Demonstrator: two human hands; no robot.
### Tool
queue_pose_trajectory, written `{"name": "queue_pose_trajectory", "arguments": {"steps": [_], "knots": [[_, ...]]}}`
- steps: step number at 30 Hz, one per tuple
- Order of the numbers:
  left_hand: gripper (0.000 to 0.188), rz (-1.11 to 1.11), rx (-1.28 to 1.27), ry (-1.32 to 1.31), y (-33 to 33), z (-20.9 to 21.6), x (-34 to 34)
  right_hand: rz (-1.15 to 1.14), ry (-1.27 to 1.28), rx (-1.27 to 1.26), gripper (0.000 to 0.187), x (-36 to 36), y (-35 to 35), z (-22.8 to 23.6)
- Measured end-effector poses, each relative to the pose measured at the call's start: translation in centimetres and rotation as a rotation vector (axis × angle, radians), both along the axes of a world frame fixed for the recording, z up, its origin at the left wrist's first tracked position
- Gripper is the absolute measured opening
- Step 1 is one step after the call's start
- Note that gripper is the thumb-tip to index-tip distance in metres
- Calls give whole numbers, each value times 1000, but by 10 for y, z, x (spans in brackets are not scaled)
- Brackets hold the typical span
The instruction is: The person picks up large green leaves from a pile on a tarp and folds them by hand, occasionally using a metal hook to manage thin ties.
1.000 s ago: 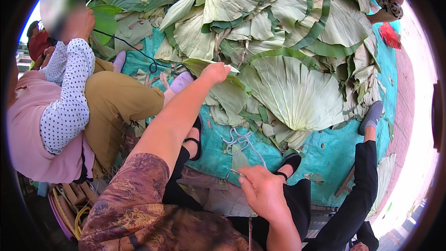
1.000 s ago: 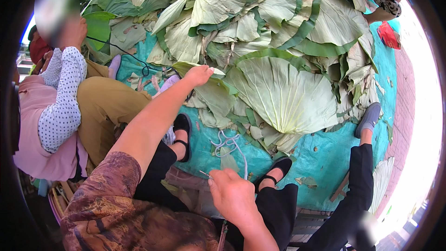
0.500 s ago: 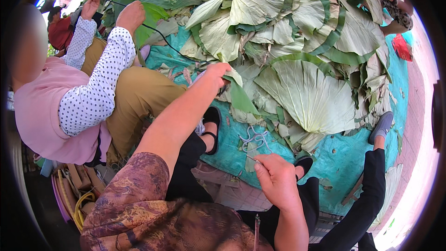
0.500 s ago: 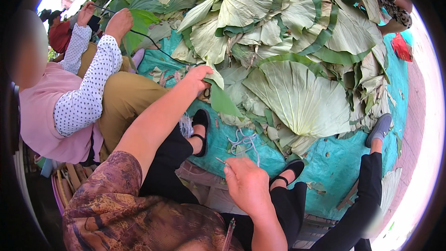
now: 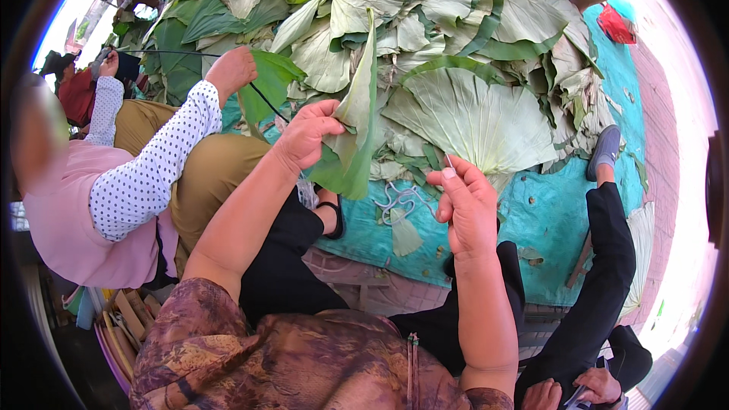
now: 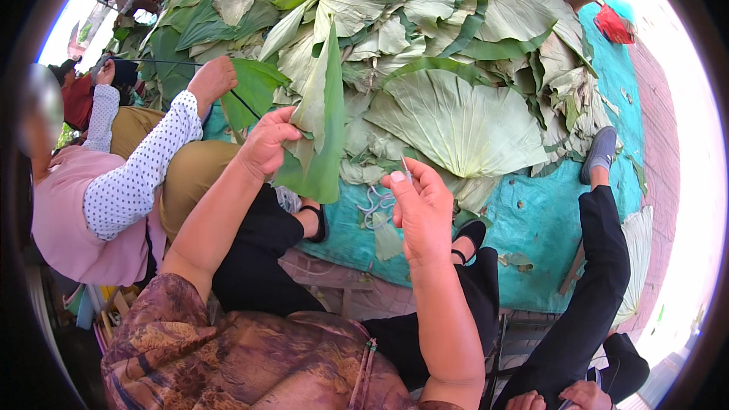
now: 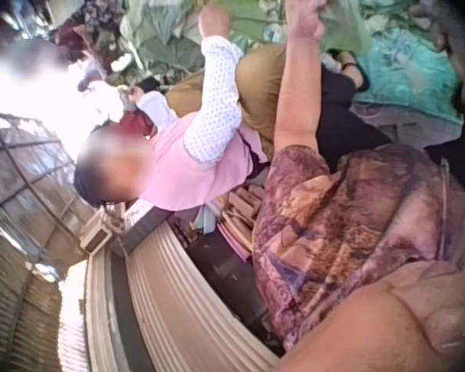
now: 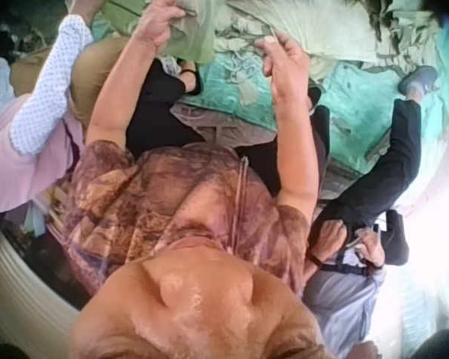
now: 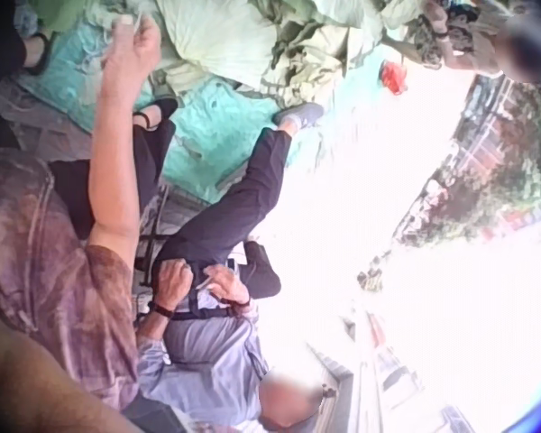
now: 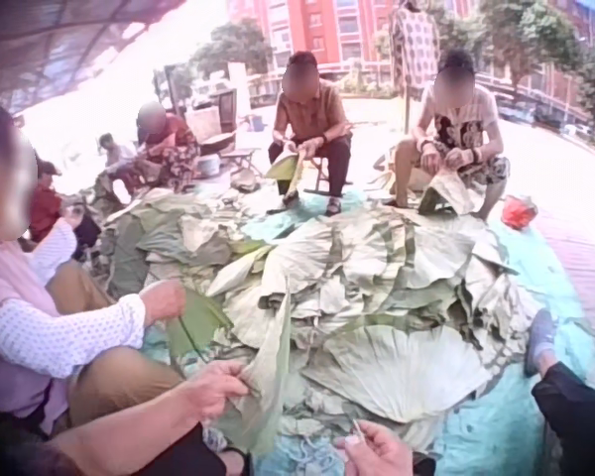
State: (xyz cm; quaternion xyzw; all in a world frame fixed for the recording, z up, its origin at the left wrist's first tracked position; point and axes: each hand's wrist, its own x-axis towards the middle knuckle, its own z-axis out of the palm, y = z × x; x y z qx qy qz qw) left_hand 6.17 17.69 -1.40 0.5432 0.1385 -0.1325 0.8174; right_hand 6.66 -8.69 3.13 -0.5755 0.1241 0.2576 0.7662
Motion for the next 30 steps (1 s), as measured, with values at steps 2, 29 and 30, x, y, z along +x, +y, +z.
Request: {"name": "queue_pose_trajectory", "arguments": {"steps": [2, 29, 30], "knots": [[27, -191, 287, -203, -31, 1, -11, -33, -2, 8, 58, -1, -2, -6], [22, -135, 201, -94, -48, 30, -28, 119, -287, -361, 23, -3, -12, 3], [20, -95, 243, -125, -44, 23, -28, 11, -288, -331, 21, 1, -19, -1]]}}
